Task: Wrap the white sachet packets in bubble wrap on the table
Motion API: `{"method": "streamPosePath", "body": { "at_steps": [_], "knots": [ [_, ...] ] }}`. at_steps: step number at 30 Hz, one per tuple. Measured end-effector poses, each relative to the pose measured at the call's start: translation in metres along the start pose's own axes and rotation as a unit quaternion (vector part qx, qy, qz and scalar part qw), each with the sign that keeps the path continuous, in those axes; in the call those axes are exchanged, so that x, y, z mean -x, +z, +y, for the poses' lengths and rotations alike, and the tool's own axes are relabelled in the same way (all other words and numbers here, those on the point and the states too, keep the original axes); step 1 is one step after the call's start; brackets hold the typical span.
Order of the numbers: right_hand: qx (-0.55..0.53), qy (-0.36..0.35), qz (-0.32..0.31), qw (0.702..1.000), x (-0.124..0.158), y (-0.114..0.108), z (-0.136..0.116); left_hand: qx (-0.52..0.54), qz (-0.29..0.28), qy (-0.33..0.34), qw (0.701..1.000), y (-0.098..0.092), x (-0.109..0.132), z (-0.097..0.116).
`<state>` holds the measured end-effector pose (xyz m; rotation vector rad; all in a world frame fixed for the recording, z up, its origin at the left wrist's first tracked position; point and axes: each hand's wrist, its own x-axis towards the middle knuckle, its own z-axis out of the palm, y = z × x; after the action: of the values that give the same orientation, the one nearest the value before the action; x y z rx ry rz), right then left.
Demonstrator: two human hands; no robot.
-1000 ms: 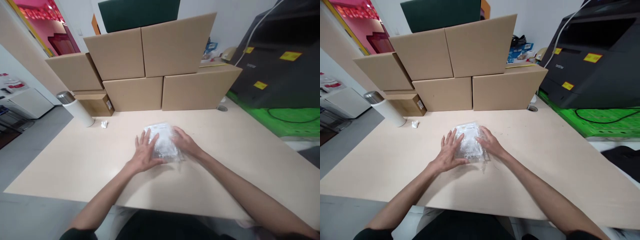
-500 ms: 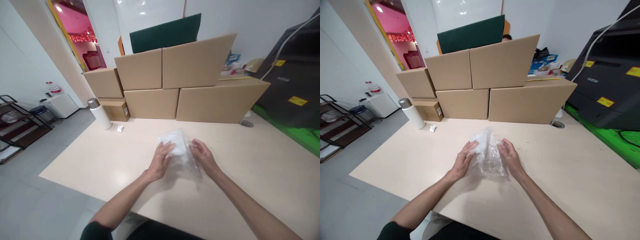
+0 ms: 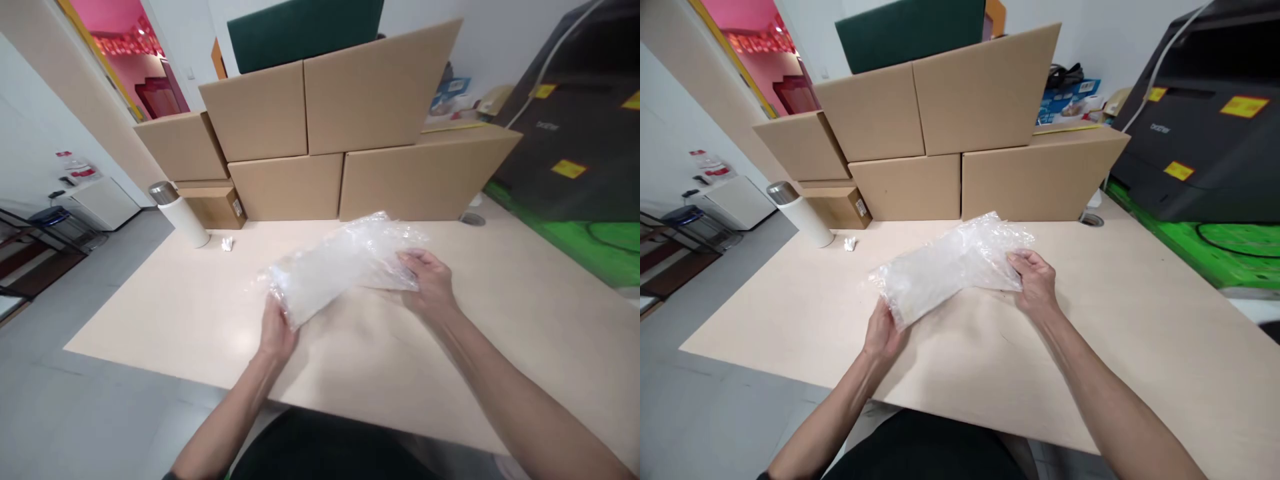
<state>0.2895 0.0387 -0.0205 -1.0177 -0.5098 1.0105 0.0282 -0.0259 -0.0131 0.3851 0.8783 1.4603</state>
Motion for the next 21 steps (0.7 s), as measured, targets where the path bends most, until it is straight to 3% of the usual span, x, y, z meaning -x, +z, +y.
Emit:
{"method": "streamPosePath", "body": {
  "at_steps": [4,6,9,12,13,15,18,20,21],
  "knots": [
    [-0.003,-0.002,0.044,0.999,-0.008,-0.004,-0.011,-0.121,0.091,0.074,0.986,-0.030,-0.005,0.010],
    [-0.009,0.006,0.071,0.997,-0.012,-0.007,-0.012,-0.237,0.074,0.102,0.963,-0.039,-0.009,0.016],
    [-0.004,0.014,0.083,0.996,-0.019,-0.010,-0.012,-0.424,-0.005,0.150,0.893,-0.043,-0.017,0.024],
    [0.017,0.013,0.087,0.996,-0.023,-0.013,-0.014,-0.561,-0.072,0.245,0.788,-0.036,-0.017,0.028],
    [0.026,0.012,0.089,0.996,-0.024,-0.015,-0.016,-0.597,-0.111,0.279,0.744,-0.032,-0.014,0.028],
    [0.044,0.008,0.091,0.995,-0.026,-0.018,-0.022,-0.651,-0.246,0.298,0.653,-0.023,-0.003,0.027],
    [0.073,0.002,0.090,0.993,-0.028,-0.025,-0.033,-0.663,-0.471,0.209,0.543,-0.010,0.020,0.023],
    [0.101,-0.028,0.077,0.991,-0.030,-0.030,-0.039,-0.646,-0.531,0.168,0.523,-0.003,0.030,0.021],
    [0.114,-0.058,0.074,0.989,-0.032,-0.032,-0.041,-0.639,-0.521,0.175,0.537,0.000,0.030,0.021]
  ]
}}
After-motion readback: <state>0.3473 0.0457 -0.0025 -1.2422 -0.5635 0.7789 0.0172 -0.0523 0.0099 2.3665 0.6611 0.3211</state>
